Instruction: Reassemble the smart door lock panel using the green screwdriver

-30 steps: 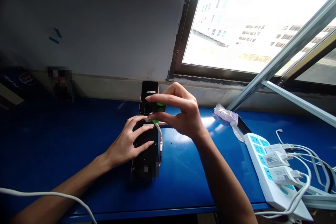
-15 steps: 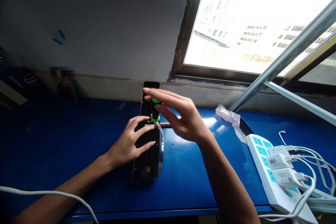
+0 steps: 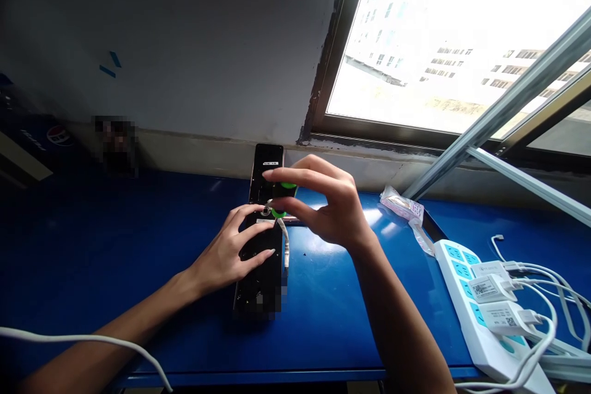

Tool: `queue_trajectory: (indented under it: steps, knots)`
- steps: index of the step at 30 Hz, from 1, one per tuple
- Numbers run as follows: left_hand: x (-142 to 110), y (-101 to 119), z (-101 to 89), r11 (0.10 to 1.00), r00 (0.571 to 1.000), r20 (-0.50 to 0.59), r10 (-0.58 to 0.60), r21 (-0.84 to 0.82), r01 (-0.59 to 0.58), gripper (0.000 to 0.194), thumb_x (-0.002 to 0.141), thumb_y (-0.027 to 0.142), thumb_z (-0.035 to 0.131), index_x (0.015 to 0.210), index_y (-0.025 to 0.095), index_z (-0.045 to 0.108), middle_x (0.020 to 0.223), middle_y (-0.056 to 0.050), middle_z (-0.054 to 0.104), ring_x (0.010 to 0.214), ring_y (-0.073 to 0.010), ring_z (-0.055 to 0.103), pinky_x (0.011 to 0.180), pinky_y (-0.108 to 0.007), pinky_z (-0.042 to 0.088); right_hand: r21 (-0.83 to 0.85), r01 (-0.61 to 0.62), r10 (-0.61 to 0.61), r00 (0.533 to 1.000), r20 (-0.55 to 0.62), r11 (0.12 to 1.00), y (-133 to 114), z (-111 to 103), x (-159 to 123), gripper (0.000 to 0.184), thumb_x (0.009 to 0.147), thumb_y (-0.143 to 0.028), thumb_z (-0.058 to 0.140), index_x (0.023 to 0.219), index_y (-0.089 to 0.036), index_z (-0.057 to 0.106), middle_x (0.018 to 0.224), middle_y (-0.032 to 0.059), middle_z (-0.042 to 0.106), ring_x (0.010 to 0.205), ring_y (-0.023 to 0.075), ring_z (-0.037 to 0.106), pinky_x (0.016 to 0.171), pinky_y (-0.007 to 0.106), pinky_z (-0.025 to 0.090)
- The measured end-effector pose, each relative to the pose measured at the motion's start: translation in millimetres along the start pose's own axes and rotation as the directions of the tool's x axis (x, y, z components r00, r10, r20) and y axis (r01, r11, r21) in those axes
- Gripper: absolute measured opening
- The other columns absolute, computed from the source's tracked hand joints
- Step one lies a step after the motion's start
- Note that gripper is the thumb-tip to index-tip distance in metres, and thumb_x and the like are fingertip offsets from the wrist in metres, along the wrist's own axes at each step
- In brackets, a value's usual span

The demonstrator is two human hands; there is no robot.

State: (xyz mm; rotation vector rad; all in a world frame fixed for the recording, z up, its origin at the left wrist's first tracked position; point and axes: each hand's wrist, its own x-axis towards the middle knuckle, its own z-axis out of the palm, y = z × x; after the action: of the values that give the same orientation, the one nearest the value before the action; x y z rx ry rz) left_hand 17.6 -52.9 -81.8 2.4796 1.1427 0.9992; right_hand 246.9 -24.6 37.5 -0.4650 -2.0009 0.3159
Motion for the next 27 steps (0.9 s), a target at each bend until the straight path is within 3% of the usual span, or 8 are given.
queue_trajectory:
  steps: [3,6,8,12,15,17,21,27]
  knots:
    - [-0.2,0.7,-0.7,1.000,1.000,0.003,-0.007,-0.002,0.007,0.042,0.095,0.035,0.073,0.136,0.030,0.065,0.154,-0.010,0.047,0.147,-0.0357,0.040,0.119,-0.059,0.047,-0.061,0.025,-0.026,1.000,-0.016,0.998,0.4,-2.0,-0.9,0.043,0.084,-0.025,0.086,0.125,-0.035,0.077,0.094,0.0024,0.069,0.084,0.0179,0.067,0.071,0.035,0.063]
    - [-0.2,0.7,-0.8,1.000,1.000,0.000,-0.004,-0.006,0.004,0.043,0.094,0.035,0.073,0.136,0.028,0.065,0.153,-0.010,0.047,0.146,-0.0361,0.040,0.119,-0.059,0.047,0.063,-0.075,0.067,0.991,0.120,0.995,-5.9,-3.5,-1.0,0.050,0.097,-0.015,0.068,0.143,-0.034,0.065,0.124,0.0066,0.073,0.110,0.0216,0.072,0.090,0.041,0.065]
    - [-0.3,0.5,-0.6,1.000,1.000,-0.001,-0.002,-0.009,0.002,0.043,0.094,0.035,0.074,0.135,0.027,0.065,0.153,-0.011,0.047,0.146,-0.0362,0.040,0.120,-0.060,0.046,0.111,-0.086,0.065,0.982,0.179,0.990,-9.6,-3.7,-0.2,0.055,0.097,-0.010,0.067,0.146,-0.032,0.062,0.132,0.0069,0.073,0.116,0.0228,0.073,0.096,0.043,0.065]
    - [-0.7,0.1,-0.2,1.000,1.000,0.010,-0.014,-0.010,0.014,0.043,0.094,0.035,0.074,0.136,0.027,0.064,0.154,-0.010,0.046,0.147,-0.0353,0.039,0.121,-0.059,0.045,-0.004,0.052,-0.051,0.992,0.117,0.999,-8.5,-0.9,2.0,0.044,0.088,-0.015,0.081,0.129,-0.028,0.073,0.104,0.0047,0.076,0.089,0.0182,0.074,0.075,0.035,0.065]
    - [-0.8,0.0,-0.2,1.000,1.000,0.014,-0.019,-0.018,0.020,0.044,0.094,0.036,0.074,0.136,0.029,0.064,0.154,-0.010,0.045,0.147,-0.0358,0.039,0.120,-0.060,0.045,-0.118,0.017,-0.014,0.999,0.032,0.993,-6.2,1.3,1.8,0.035,0.082,-0.026,0.088,0.115,-0.028,0.077,0.090,0.0017,0.067,0.077,0.0157,0.066,0.064,0.032,0.061]
    - [-0.8,-0.1,-0.1,1.000,1.000,0.008,-0.014,-0.023,0.014,0.044,0.094,0.036,0.074,0.136,0.029,0.064,0.154,-0.010,0.046,0.147,-0.0363,0.039,0.120,-0.061,0.046,-0.108,-0.056,0.062,0.997,0.050,0.993,-7.3,0.5,0.3,0.037,0.087,-0.027,0.084,0.122,-0.028,0.074,0.099,0.0035,0.070,0.087,0.0178,0.069,0.072,0.034,0.063]
    - [-1.0,-0.8,1.0,0.998,1.000,-0.010,-0.006,-0.056,0.006,0.043,0.093,0.034,0.075,0.135,0.028,0.064,0.153,-0.011,0.046,0.147,-0.0363,0.039,0.120,-0.061,0.046,0.052,-0.188,0.174,0.963,0.205,0.981,-11.9,-5.6,-2.7,0.052,0.099,-0.015,0.064,0.149,-0.029,0.055,0.132,0.0071,0.073,0.119,0.0219,0.073,0.094,0.039,0.065]
    - [-0.3,-4.5,1.8,0.992,0.999,-0.014,-0.038,-0.125,0.036,0.050,0.088,0.035,0.081,0.135,0.031,0.065,0.152,-0.010,0.047,0.143,-0.0360,0.047,0.117,-0.060,0.050,0.093,-0.093,0.072,0.976,0.203,0.991,-8.5,-8.6,-2.4,0.050,0.090,-0.011,0.077,0.135,-0.027,0.068,0.123,0.0041,0.078,0.108,0.0215,0.078,0.092,0.038,0.070]
